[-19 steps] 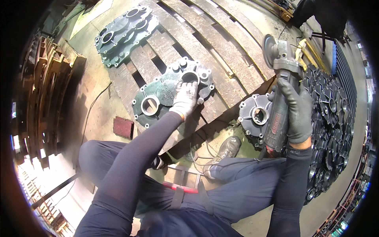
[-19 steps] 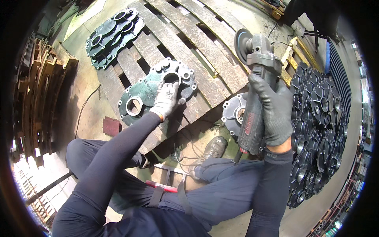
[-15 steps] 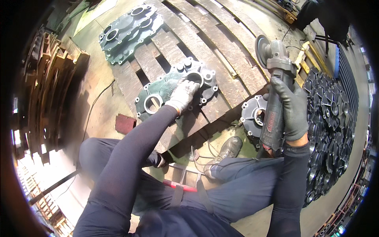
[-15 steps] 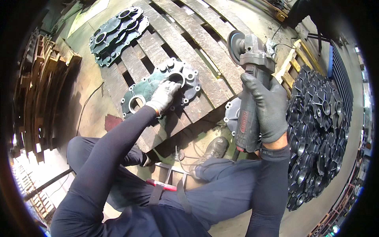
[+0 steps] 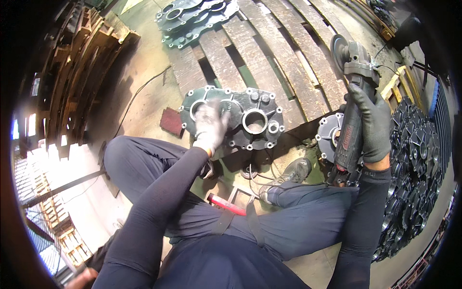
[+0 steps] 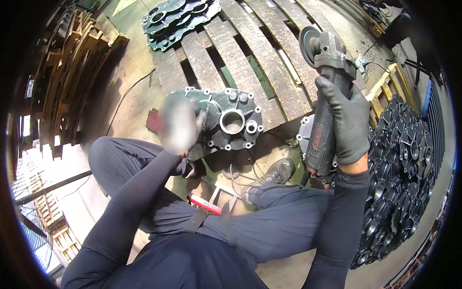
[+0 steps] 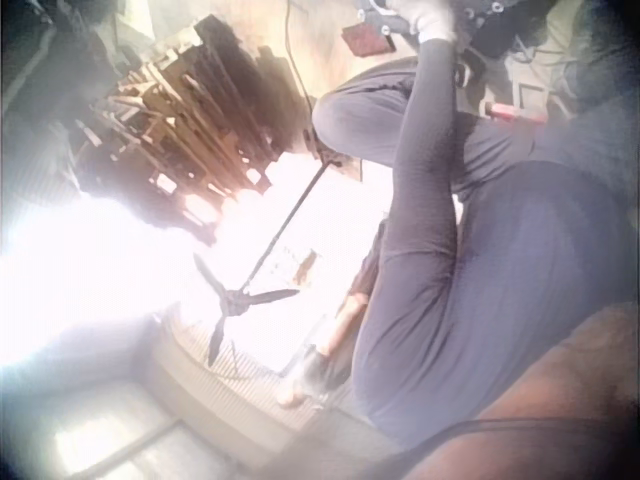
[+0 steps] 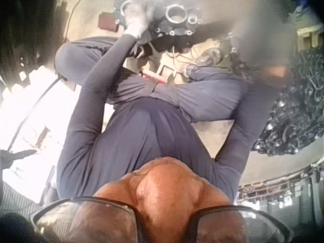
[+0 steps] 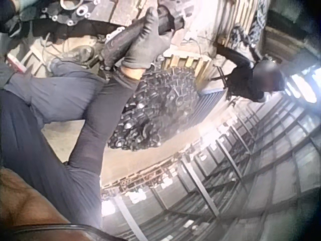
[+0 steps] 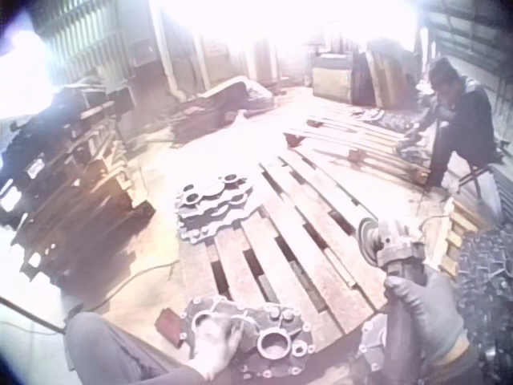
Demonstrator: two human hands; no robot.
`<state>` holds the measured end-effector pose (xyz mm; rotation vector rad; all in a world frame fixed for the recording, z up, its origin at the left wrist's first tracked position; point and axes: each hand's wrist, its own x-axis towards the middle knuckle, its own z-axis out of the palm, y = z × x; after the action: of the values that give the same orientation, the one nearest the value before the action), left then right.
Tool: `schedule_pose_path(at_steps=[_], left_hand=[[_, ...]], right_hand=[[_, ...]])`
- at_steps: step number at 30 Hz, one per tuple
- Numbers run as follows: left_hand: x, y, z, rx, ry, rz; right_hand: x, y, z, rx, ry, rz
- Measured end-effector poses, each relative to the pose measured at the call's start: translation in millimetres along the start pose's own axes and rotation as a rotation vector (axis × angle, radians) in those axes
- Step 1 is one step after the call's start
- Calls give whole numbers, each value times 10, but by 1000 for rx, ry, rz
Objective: The person sits on the floor and uses an angle grinder to smooth the edges and surfaces of a metal engine part. They hold the part with one hand and operate the grinder with the other, moving it along the contours of the component.
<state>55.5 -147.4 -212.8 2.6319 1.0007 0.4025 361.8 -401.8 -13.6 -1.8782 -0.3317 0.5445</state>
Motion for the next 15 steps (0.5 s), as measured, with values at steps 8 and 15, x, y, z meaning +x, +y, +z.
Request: schedule_pose_path(at_steps=[8, 15], left_hand=[[-76, -1551, 253, -271, -93, -1159], [25, -1313, 486, -232, 52, -850]], right_hand=[[-73, -108, 213, 15, -90, -47], [1, 47, 182, -37, -69, 4]])
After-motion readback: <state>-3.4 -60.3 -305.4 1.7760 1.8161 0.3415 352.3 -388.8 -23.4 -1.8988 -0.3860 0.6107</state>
